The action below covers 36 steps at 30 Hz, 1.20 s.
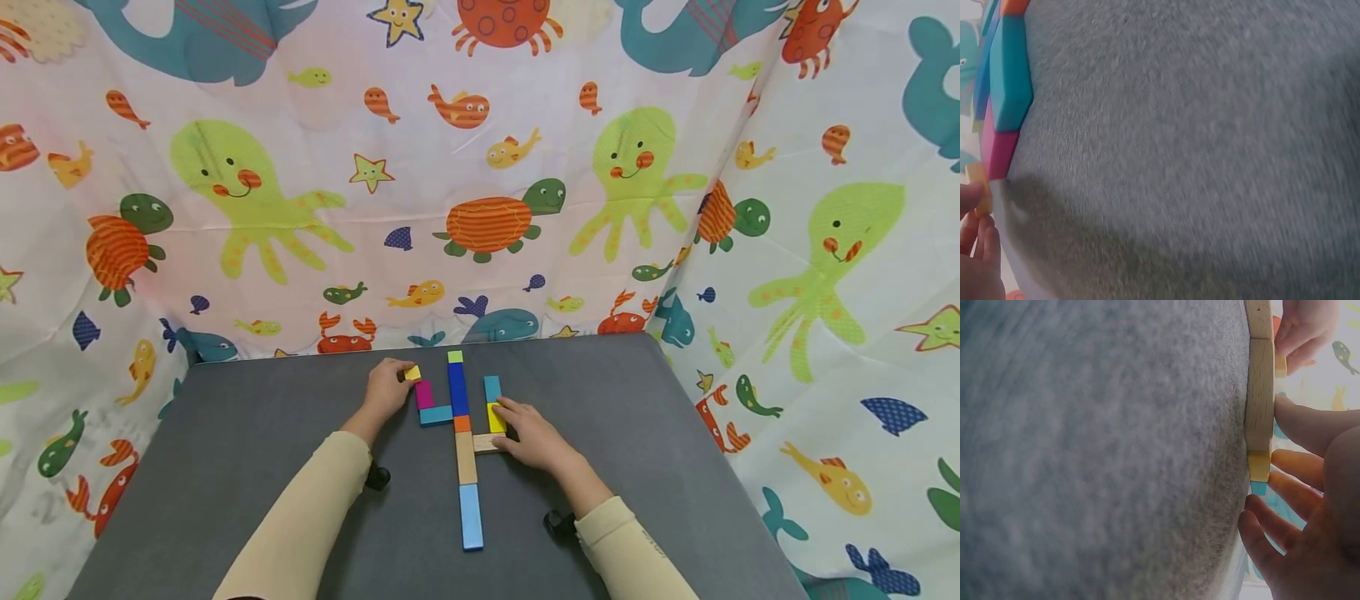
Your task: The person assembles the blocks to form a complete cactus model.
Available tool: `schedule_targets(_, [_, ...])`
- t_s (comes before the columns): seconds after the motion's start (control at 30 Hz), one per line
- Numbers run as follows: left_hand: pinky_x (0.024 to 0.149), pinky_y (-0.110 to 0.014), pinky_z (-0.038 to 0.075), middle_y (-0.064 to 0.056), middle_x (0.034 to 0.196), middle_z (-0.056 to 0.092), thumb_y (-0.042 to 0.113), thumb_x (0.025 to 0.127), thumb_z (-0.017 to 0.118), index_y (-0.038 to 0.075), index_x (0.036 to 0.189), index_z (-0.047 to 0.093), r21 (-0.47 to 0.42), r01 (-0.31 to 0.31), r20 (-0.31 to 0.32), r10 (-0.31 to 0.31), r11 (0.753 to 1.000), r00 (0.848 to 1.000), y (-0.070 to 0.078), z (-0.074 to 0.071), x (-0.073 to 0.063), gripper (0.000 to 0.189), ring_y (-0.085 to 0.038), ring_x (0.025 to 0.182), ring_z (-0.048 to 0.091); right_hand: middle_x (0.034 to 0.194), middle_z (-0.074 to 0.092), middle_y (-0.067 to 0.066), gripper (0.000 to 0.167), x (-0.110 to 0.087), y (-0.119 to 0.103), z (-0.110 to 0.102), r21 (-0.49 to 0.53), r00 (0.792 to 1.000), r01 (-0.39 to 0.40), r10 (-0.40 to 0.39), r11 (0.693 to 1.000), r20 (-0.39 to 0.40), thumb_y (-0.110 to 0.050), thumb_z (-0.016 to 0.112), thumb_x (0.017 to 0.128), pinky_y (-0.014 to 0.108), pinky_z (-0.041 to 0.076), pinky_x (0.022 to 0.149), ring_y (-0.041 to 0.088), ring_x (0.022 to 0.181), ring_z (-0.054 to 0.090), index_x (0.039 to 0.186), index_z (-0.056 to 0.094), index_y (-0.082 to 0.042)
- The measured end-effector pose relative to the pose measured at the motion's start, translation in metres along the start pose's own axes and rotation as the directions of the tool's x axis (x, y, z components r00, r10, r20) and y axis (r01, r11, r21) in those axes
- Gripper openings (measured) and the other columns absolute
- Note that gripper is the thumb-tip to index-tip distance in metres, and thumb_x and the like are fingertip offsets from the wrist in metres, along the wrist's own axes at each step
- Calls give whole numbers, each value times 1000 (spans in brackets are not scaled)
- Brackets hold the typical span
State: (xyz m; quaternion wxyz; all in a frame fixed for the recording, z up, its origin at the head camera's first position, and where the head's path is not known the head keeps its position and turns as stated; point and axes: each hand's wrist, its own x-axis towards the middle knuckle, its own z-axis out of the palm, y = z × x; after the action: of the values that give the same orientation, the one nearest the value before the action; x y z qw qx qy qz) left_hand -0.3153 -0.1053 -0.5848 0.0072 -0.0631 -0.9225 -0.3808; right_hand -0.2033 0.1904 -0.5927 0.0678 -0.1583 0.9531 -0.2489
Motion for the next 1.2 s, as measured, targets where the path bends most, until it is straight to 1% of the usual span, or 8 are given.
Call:
schedule_targets(0.23, [110,-50,51,-21,137,63,0,100,68,2,136,71,-16,37,-11,-37,999,999,6,6,2,36,-39,126,60,171,37,6,64,-1,-4,1,1,1000,0,0,1000,-4,-35,70,104,56,39,121,35,153,40,160,49,-12])
schedule_targets(0.43, [111,-50,51,-23,139,63,1,101,65,-1,136,70,33,40,50,-41,999,998,7,9,7,35,-39,128,59,171,38,6,64,-1,-4,1,-1,1000,-4,4,1000,-9,-35,70,104,55,39,120,34,152,41,159,49,-12])
schedule_targets(0.57, [111,-51,50,-22,140,62,3,103,63,0,137,69,45,58,90,-61,997,994,6,10,9,35,-38,129,58,171,38,8,64,-1,-3,1,0,1000,13,-13,1000,-12,-34,70,103,56,40,120,35,152,41,159,50,-10])
schedule_targets(0.7, [109,-51,51,-23,138,63,4,102,63,-2,138,68,41,36,93,-39,999,995,3,9,6,37,-38,124,59,170,39,8,63,0,-4,1,15,1000,24,-24,1000,-11,-33,70,104,56,40,120,36,152,41,159,50,-9])
schedule_targets(0.8, [108,-52,52,-24,135,63,4,101,64,-3,138,66,25,2,69,-3,1000,998,-2,6,2,38,-38,121,60,170,39,8,62,1,-5,0,18,1000,25,-25,1000,-8,-33,70,104,56,40,120,36,152,41,158,50,-9])
schedule_targets(0.93, [106,-52,52,-23,133,63,6,101,65,-2,141,64,-17,-13,41,14,1000,999,-9,1,-6,41,-37,120,60,170,38,8,63,3,-6,-1,19,1000,25,-25,1000,2,-33,70,104,56,39,121,36,152,40,159,50,-9])
schedule_targets(1.1, [106,-56,51,-23,137,62,7,101,66,0,146,60,-43,-43,36,45,998,998,-19,-12,-15,46,-39,123,60,171,36,9,65,3,-1,-3,60,999,37,-38,998,16,-33,71,103,58,36,122,38,154,37,159,49,-9])
schedule_targets(1.2, [107,-58,50,-24,138,61,8,100,68,-1,147,59,-19,-83,35,84,996,996,-24,-22,-23,48,-41,125,60,172,34,10,66,2,4,-6,102,999,47,-49,994,12,-32,71,103,60,35,122,40,155,36,160,48,-10])
